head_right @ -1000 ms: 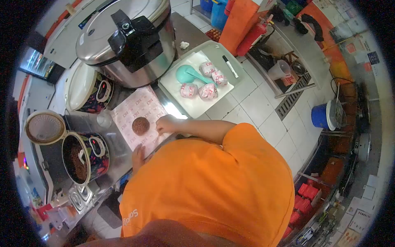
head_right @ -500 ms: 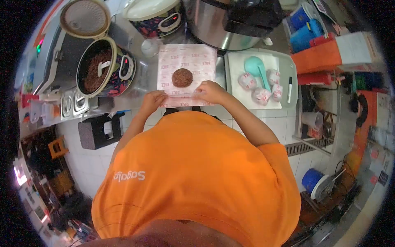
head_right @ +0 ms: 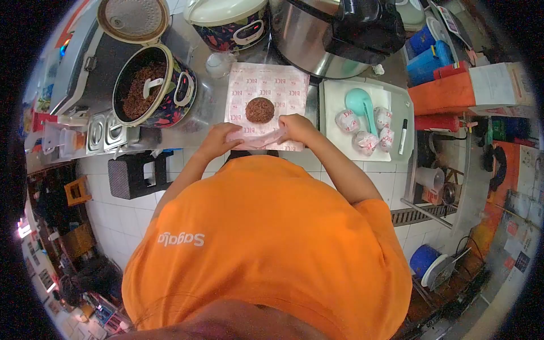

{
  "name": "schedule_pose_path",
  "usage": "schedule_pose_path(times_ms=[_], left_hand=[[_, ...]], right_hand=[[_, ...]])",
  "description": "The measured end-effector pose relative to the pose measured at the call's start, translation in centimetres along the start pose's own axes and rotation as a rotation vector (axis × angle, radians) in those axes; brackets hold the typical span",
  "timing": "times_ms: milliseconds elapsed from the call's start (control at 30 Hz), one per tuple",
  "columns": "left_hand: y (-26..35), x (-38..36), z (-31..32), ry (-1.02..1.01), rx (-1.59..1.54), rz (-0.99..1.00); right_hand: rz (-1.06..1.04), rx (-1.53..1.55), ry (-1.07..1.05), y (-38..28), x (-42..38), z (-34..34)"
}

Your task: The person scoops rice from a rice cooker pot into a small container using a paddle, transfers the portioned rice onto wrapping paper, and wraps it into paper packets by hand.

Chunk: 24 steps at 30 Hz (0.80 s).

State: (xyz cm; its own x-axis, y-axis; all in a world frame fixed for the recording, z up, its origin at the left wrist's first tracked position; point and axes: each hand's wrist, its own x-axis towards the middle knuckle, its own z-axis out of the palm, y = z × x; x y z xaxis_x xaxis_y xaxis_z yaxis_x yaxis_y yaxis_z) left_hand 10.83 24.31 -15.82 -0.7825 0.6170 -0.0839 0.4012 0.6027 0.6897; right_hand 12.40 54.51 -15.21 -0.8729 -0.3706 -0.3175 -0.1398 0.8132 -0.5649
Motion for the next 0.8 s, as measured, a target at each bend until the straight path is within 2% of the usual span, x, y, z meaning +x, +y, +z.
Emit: schedule_pose_path(times_ms=[100,167,300,367,400,467,500,567,600,667,767,800], left_hand=[[0.8,-0.2,-0.3,-0.012,0.106,0.044],[1.6,-0.4,-0.8,0.071,0.162,0.162],[-0.4,0.9,-0.3,-0.013,0.134,0.083],[-0.8,2.0,-0.5,0.038,-0.375,-0.252],[-1.2,2.8,-0.8,0.044,-0.374,-0.249],[-2.0,4.0,-1.3,0.015,-0.519,-0.290],[-2.0,4.1,-1.5,0.018,-0.518,-0.287],[-1.9,4.5,-1.8,-0.173,-0.604,-0.220],[-2.0,4.2,-1.9,-0.170,-0.602,-0.219],[-2.0,2.6,-1.7,-0.202,-0.167,0.090],[-0.4,1.0,-2.4,-0.168,-0.162,0.204],[-0.3,0.8,-2.1,-0.095,-0.296,0.199]], right_hand=[[-0.027,0.007,-0.067,1.5,0.4,0.1],[-0.017,0.283,-0.053,2.9,0.5,0.3],[-0.093,0.237,0.033,3.0,0.6,-1.6],[0.065,0.564,0.108,3.4,1.3,-2.1],[0.060,0.559,0.109,3.3,1.7,-2.5],[0.179,0.832,0.082,3.0,2.4,-3.1],[0.176,0.829,0.084,3.4,2.5,-2.9],[0.195,0.828,-0.138,4.2,2.7,-2.3],[0.192,0.826,-0.138,4.0,2.4,-2.5],[0.184,0.587,-0.328,3.4,1.1,-2.4],[0.213,0.724,-0.286,3.9,0.1,-1.1],[0.240,0.784,-0.219,3.6,0.0,-0.9]])
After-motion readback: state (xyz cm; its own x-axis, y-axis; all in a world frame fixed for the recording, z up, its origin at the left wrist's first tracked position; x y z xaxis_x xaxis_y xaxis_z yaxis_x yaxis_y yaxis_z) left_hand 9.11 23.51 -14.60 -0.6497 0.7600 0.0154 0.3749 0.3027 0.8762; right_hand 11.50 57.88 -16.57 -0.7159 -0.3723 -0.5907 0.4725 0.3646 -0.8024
